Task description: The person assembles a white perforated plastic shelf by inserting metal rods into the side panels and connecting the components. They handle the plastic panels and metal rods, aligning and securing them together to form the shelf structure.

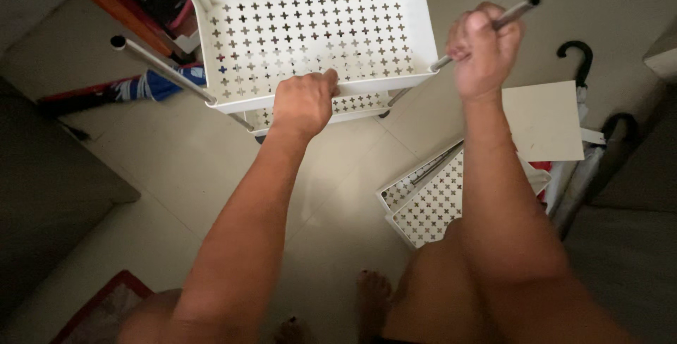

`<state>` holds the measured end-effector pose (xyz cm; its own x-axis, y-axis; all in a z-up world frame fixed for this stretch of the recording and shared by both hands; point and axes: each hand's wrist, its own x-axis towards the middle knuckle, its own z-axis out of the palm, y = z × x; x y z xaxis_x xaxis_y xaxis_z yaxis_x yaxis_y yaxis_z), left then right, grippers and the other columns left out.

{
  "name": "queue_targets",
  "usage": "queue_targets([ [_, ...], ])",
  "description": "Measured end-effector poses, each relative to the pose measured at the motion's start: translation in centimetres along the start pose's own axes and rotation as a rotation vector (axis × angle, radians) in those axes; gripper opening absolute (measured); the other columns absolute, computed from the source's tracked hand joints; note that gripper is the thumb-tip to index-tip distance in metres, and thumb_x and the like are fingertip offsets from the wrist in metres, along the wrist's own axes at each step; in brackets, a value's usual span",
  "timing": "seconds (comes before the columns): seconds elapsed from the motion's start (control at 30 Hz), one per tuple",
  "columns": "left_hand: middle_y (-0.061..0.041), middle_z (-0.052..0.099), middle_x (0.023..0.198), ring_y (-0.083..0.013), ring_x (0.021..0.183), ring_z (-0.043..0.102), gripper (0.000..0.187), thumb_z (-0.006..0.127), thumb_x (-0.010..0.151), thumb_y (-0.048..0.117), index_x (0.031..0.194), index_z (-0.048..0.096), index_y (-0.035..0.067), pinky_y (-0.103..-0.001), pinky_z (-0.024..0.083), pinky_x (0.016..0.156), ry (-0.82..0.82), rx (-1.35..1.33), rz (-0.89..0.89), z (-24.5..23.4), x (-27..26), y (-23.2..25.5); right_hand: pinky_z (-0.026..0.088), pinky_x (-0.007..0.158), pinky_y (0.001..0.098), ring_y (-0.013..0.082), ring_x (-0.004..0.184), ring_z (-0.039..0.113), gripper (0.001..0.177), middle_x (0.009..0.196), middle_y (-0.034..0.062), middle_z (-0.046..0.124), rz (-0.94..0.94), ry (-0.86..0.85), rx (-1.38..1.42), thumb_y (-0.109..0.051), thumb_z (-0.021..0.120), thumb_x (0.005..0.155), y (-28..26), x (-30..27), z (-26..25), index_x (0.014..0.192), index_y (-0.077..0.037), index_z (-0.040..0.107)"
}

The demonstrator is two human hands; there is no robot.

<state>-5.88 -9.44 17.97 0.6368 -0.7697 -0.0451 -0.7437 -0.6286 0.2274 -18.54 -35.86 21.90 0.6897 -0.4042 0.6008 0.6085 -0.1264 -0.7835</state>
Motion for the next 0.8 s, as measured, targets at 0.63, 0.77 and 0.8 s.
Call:
queue_targets([
  [0.63, -0.010, 0.075, 0.093, -0.0337, 0.090, 0.070, 0.053, 0.053, 0.096, 0.064, 0.095, 0.072, 0.014, -0.049, 0.054, 0.075, -0.085, 0.070, 0.083, -3.2, -4.3, -4.1, 0.044, 0.092, 0.0376, 0.0159, 0.103, 0.056, 0.035, 0.109, 0.0039, 0.062, 0.567, -0.624, -0.277, -0.015, 0.059, 0.083, -3.5, -1.7, -5.8, 0.116, -0.004, 0.059],
  [0.77, -0.011, 0.074, 0.087, -0.0278, 0.080, 0.072, 0.076, 0.043, 0.088, 0.085, 0.107, 0.071, 0.017, -0.044, 0.056, 0.068, -0.247, 0.162, -0.036, -4.5, -5.5, -4.7, 0.053, 0.085, 0.0373, 0.0176, 0.098, 0.065, 0.020, 0.111, 0.0075, 0.069, 0.961, -0.077, -0.481, -0.016, 0.061, 0.100, 1.3, -6.0, -14.8, 0.116, -0.007, 0.066],
  [0.8, -0.010, 0.074, 0.086, -0.0275, 0.081, 0.072, 0.077, 0.041, 0.088, 0.085, 0.101, 0.072, 0.016, -0.043, 0.056, 0.068, -0.263, 0.190, -0.053, -4.7, -5.7, -4.7, 0.049, 0.075, 0.0395, 0.0214, 0.089, 0.061, 0.019, 0.105, 0.0111, 0.069, 1.081, -0.061, -0.724, -0.014, 0.060, 0.100, 4.2, -8.2, -16.4, 0.115, -0.005, 0.069],
])
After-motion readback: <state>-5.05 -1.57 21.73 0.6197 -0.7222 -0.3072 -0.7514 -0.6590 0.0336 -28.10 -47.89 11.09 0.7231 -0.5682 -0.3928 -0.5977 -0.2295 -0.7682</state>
